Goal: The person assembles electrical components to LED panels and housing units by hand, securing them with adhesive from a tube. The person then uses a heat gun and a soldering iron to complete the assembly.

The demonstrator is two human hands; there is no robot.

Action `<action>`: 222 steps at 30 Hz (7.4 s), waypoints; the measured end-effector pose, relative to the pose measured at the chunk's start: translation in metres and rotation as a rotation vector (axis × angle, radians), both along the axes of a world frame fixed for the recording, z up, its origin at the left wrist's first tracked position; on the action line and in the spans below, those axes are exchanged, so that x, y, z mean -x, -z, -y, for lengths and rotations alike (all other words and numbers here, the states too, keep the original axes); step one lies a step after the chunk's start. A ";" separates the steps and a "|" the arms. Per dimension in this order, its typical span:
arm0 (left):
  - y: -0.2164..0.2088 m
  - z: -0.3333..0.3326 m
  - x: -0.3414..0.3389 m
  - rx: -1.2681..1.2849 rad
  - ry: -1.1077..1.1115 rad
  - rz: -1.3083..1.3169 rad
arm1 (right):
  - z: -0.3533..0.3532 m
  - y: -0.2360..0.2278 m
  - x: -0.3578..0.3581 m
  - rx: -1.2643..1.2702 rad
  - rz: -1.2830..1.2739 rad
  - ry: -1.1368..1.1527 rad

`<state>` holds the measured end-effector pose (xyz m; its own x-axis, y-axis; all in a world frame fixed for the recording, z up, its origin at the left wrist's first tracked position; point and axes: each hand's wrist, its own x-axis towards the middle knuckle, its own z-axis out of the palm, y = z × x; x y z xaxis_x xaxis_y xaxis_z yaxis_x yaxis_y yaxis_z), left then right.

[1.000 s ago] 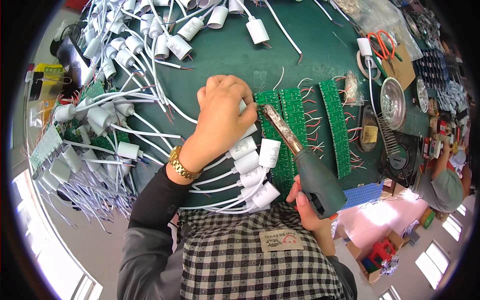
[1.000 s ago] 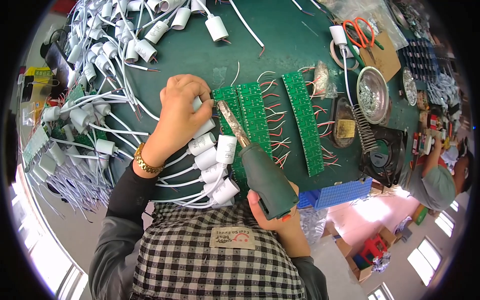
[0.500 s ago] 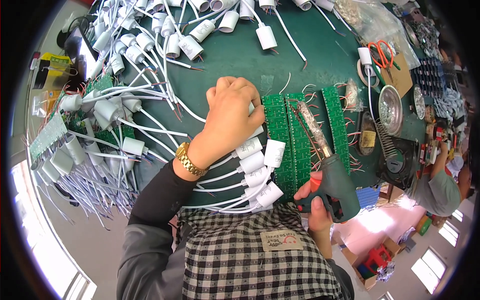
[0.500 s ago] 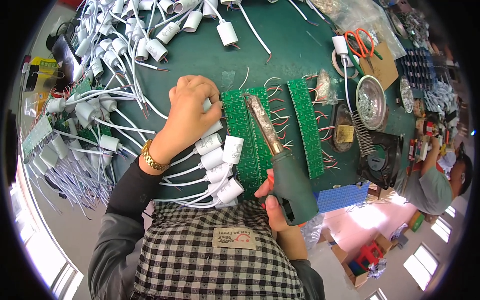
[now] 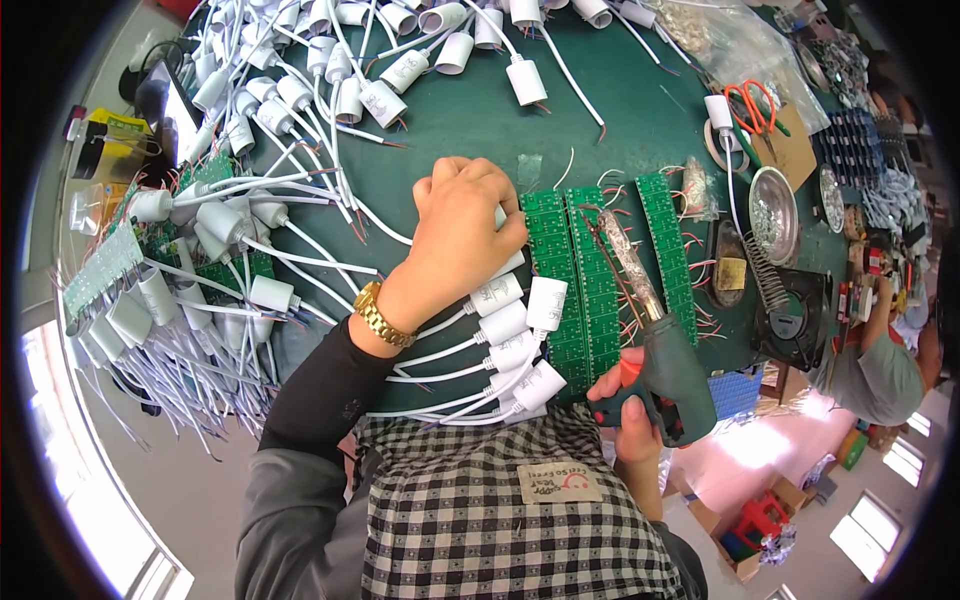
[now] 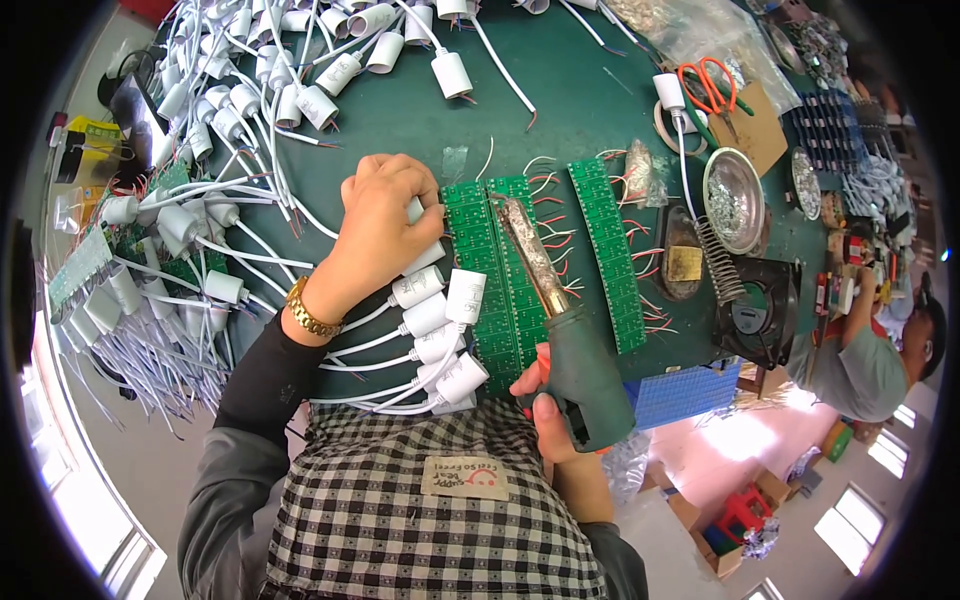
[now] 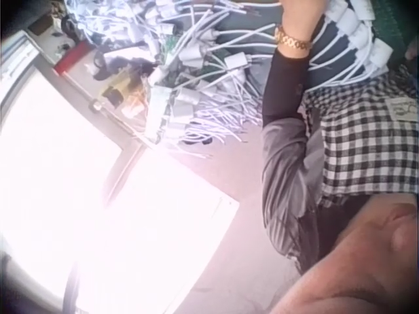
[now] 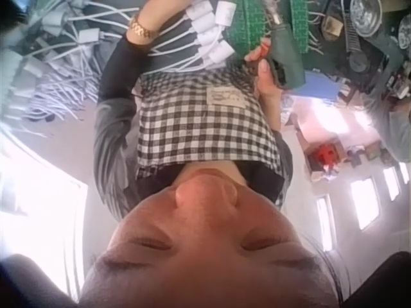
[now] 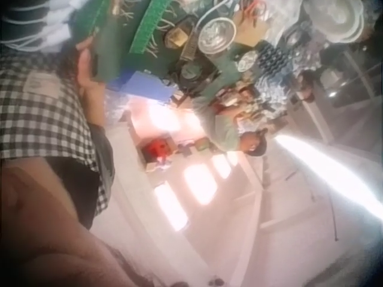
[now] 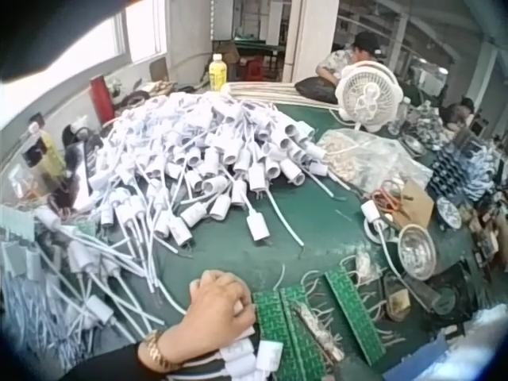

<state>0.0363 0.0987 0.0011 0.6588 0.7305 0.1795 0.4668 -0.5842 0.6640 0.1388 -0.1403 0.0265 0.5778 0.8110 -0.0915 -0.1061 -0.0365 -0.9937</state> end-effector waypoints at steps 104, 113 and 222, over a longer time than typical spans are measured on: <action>-0.014 -0.041 -0.012 0.364 0.176 -0.062 | -0.029 -0.007 -0.011 0.058 0.057 -0.077; -0.016 -0.042 -0.013 0.390 0.166 -0.088 | -0.024 -0.007 -0.010 0.026 -0.100 -0.024; -0.004 -0.038 -0.007 0.058 0.193 -0.082 | -0.034 0.034 0.002 -0.570 -0.467 0.146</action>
<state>0.0434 0.1371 0.0056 0.7984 0.5967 0.0808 0.4036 -0.6298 0.6637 0.1369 -0.1060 -0.0076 0.6870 0.7244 0.0577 -0.4859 0.5169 -0.7048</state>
